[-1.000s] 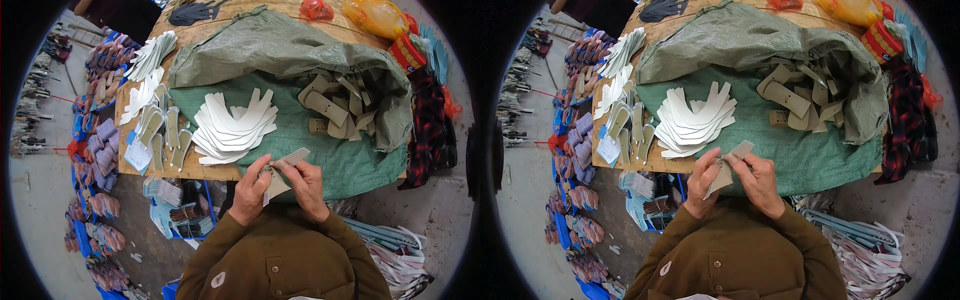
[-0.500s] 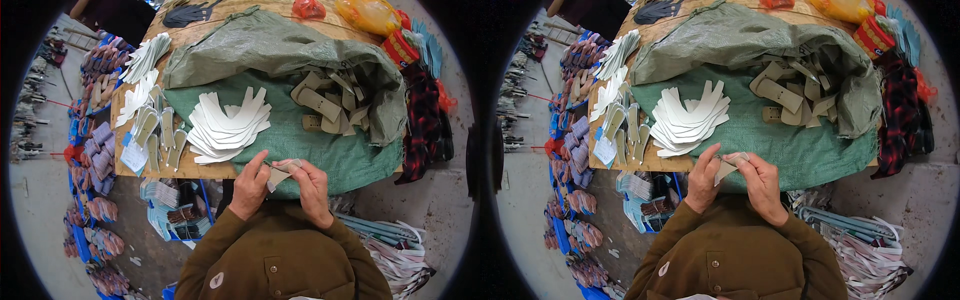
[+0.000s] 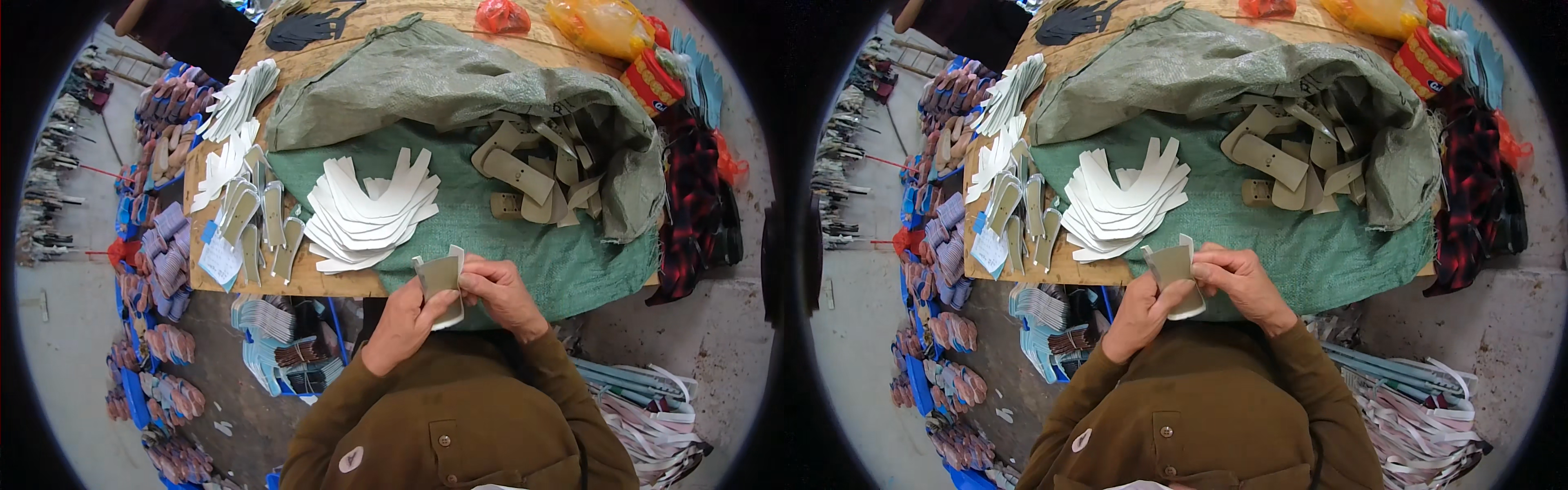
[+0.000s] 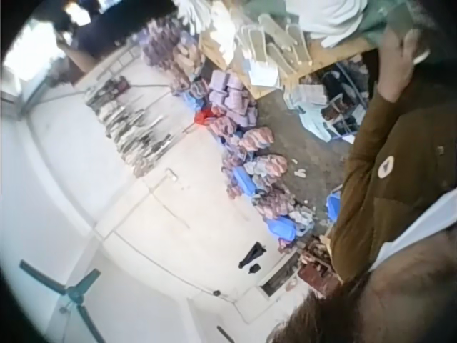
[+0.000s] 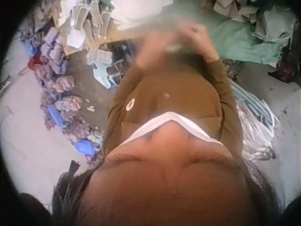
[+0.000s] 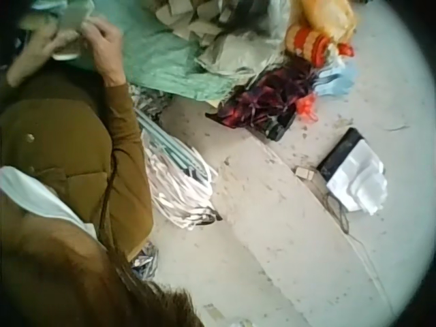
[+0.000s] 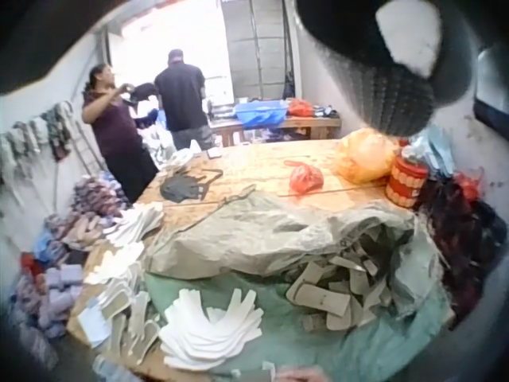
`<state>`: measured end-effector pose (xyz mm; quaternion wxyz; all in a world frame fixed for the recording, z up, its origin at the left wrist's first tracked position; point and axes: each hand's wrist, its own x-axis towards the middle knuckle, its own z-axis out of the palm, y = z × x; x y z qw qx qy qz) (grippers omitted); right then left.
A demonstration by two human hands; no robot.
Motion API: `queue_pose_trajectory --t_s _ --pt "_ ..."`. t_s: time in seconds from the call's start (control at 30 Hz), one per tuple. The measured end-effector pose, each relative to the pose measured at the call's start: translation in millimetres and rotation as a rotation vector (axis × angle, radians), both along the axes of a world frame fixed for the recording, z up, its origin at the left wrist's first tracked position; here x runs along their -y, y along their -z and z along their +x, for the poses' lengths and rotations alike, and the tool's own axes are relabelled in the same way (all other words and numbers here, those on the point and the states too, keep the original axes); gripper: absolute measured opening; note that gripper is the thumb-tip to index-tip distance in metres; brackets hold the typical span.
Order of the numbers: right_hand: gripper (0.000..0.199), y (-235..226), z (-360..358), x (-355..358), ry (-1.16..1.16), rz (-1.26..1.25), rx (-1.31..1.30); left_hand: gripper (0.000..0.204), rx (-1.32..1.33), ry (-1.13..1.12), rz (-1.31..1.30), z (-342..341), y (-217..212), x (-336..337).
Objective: The person repeatedly picks up a white shoe insole and a brown cardboard insert, aligns them, and presses them together. The person then places the assembled pair onto a pile on the table. This process is repeated continuously throughout the clip.
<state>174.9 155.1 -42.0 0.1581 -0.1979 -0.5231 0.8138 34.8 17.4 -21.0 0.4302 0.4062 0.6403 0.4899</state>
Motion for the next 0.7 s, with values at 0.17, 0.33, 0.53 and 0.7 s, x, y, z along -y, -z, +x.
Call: queue_pose_trajectory --t_s 0.17,0.33,0.53,0.7 --pt "0.015 -4.8 -4.4 4.3 0.046 -0.049 0.042 0.03 0.113 0.154 -0.158 3.0 -5.2 7.9" --pt "0.021 -5.5 -17.7 12.3 0.221 -0.249 0.05 0.032 0.249 0.177 -0.186 1.1 1.0 6.7" --pt "0.028 -2.5 -25.9 18.3 0.377 0.039 0.076 0.035 0.103 0.003 -0.024 5.0 2.9 -1.6" --pt "0.022 14.1 -26.5 28.8 0.342 0.509 0.046 0.042 0.129 -0.302 -0.003 7.4 11.0 -12.8"
